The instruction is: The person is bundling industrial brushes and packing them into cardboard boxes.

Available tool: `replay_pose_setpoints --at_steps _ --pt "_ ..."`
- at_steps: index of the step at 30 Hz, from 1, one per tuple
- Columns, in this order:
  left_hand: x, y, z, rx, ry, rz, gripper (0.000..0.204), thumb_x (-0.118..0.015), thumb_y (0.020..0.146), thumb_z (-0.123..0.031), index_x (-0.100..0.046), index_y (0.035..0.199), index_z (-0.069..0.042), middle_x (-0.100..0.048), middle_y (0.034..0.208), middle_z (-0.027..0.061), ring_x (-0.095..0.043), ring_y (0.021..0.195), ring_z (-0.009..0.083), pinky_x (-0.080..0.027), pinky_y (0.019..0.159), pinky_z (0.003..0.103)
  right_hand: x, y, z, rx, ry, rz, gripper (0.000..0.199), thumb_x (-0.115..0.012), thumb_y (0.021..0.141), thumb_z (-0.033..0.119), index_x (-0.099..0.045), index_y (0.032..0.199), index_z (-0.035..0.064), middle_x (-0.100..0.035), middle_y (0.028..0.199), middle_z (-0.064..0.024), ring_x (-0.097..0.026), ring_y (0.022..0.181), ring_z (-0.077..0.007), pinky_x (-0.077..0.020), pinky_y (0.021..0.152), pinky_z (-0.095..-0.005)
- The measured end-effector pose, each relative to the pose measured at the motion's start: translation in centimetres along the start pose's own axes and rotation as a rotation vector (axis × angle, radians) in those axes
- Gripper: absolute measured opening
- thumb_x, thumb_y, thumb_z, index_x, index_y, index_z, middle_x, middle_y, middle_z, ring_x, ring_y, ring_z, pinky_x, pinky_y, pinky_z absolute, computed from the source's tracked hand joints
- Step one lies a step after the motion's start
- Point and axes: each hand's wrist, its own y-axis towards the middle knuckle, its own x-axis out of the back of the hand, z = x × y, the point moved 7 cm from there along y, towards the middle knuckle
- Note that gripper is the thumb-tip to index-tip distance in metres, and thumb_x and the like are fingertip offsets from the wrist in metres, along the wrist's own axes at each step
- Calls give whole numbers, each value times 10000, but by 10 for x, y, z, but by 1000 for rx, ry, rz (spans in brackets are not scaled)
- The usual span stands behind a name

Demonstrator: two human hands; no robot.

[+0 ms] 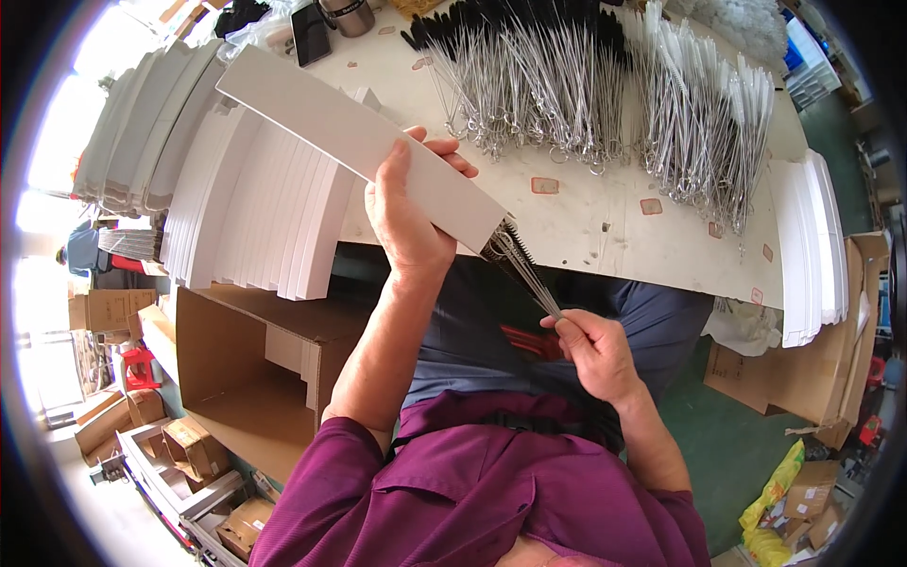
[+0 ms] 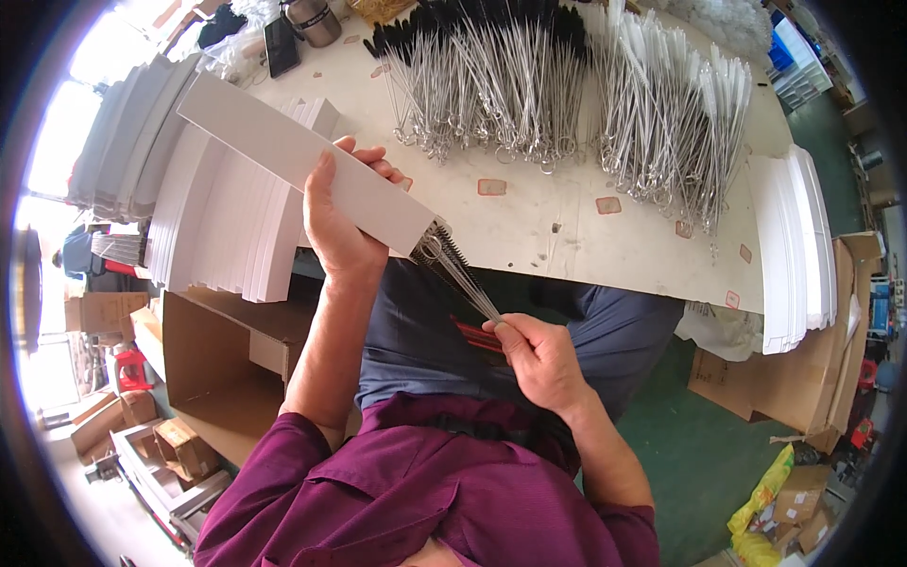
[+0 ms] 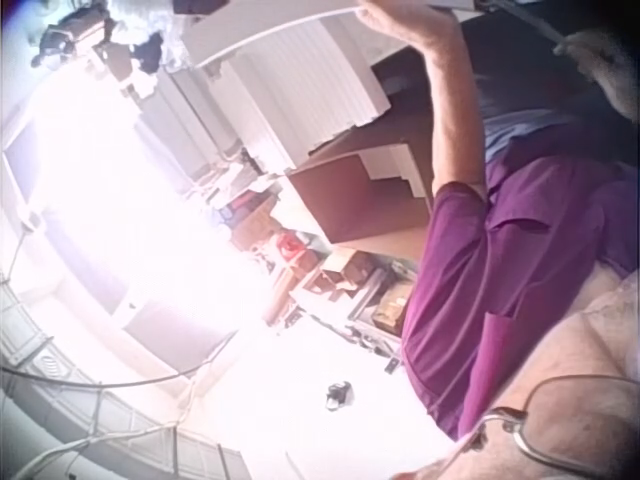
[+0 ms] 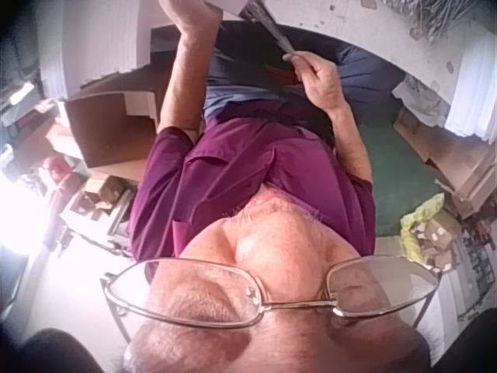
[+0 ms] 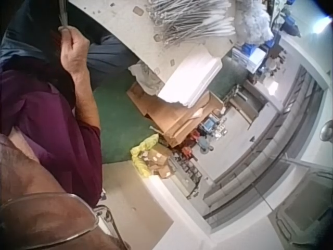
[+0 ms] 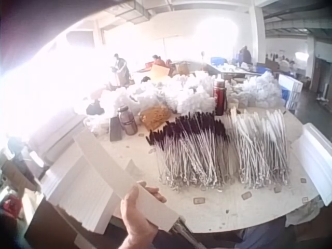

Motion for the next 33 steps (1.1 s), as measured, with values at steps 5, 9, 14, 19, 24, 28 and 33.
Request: replay_pose_setpoints --at_steps 5,9,14,19,24,28,33 --pt "-1 0 2 -4 -15 6 433 -565 1030 -368 -546 1247 7 -660 999 209 -620 836 288 -522 789 474 3 6 -14 -163 196 144 218 -588 1079 131 -746 1090 -19 -533 675 43 -461 628 -44 -389 566 -228" --pt "-4 -5 9 45 15 53 441 -536 1043 -365 -540 1255 22 -682 990 216 -648 823 290 -534 796 442 10 10 -4 -120 117 129 220 -596 1076 137 -743 1086 -26 -541 666 31 -476 631 -53 -400 568 -235" --pt "-10 -30 41 181 36 94 453 -512 1043 -393 -537 1245 11 -681 1000 204 -662 829 287 -547 809 438 12 25 10 -105 -76 241 216 -598 1056 98 -686 1188 -48 -648 741 -37 -563 682 -78 -460 610 -252" --pt "-22 -57 63 294 48 123 491 -473 1058 -432 -523 1258 13 -680 1051 210 -678 922 302 -557 862 450 18 45 26 35 116 34 500 -681 989 120 -487 1419 -46 -709 1023 -146 -698 904 -161 -551 780 -318" --pt "-24 -71 66 326 204 94 616 -389 1087 -520 -498 1328 37 -669 1156 226 -675 1021 310 -560 916 442 1 66 55 260 -364 -12 716 -879 785 241 -532 1349 -32 -716 1128 -252 -726 1011 -412 -574 872 -435" --pt "-10 -84 59 383 550 288 520 -559 1070 -414 -574 1303 51 -692 1157 150 -667 1040 189 -545 896 353 18 67 45 47 -372 110 598 -885 767 236 -604 1231 -16 -739 1020 -245 -728 964 -418 -578 822 -448" --pt "-35 -119 0 -99 1142 828 313 -807 828 -95 -693 1095 25 -730 960 159 -733 906 252 -597 774 363 40 57 54 63 -505 147 490 -847 774 250 -648 1138 -11 -732 919 -239 -729 882 -403 -580 774 -440"
